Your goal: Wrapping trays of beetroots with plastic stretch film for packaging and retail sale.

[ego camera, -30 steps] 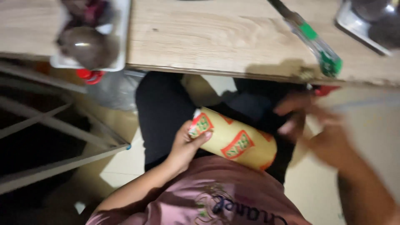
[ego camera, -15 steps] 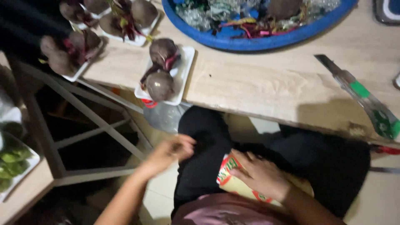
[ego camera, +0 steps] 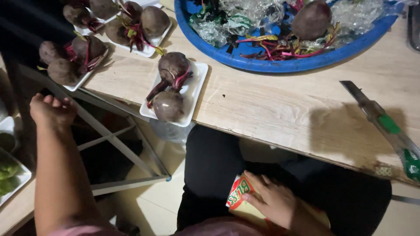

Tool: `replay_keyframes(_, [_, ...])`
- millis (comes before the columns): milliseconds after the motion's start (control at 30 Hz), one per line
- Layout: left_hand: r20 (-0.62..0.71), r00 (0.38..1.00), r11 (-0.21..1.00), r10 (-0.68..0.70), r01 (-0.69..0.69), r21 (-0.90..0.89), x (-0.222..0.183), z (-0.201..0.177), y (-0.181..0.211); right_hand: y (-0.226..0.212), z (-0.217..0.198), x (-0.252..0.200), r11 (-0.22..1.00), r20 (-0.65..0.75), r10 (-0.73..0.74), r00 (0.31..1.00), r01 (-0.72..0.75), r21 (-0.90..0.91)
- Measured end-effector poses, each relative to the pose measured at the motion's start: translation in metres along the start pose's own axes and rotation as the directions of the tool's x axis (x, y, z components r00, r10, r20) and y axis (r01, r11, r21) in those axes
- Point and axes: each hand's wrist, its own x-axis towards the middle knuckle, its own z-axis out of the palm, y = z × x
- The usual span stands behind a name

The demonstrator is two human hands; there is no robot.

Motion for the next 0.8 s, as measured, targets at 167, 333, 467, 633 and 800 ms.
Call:
replay_keyframes(167, [0.141, 0.956, 0.961, -0.257, 0.237, 0.141, 0.027, 0.024, -0.001, 0.0, -0.001, 0.001, 0.999, 0.006, -0.001, 1.0, 0.0, 0.049])
replay_keyframes(333, [0.207, 0.969, 0.965, -0.136, 0.082, 0.249, 0.068, 0.04, -0.005, 0.004, 0.007, 0.002, 0.998, -0.061, -0.058, 0.996, 0.059, 0.019])
replay_keyframes(467, [0.111, 0.984, 0.962, -0.139, 0.107, 0.252, 0.016, 0.05, -0.002, -0.002, 0.002, 0.0, 1.0, -0.047, -0.013, 0.999, 0.012, -0.002])
replay_keyframes(633, [0.049, 0.996, 0.994, -0.08, 0.076, 0.081, 0.045, 0.041, -0.001, -0.001, 0.004, 0.001, 1.0, -0.01, -0.016, 1.0, 0.016, 0.026])
replay_keyframes(800, [0.441, 0.831, 0.223, 0.339, -0.526, 0.821, 0.114, 0.01, -0.007, -0.003, 0.003, 0.001, 0.999, -0.035, -0.034, 0.999, 0.035, 0.034])
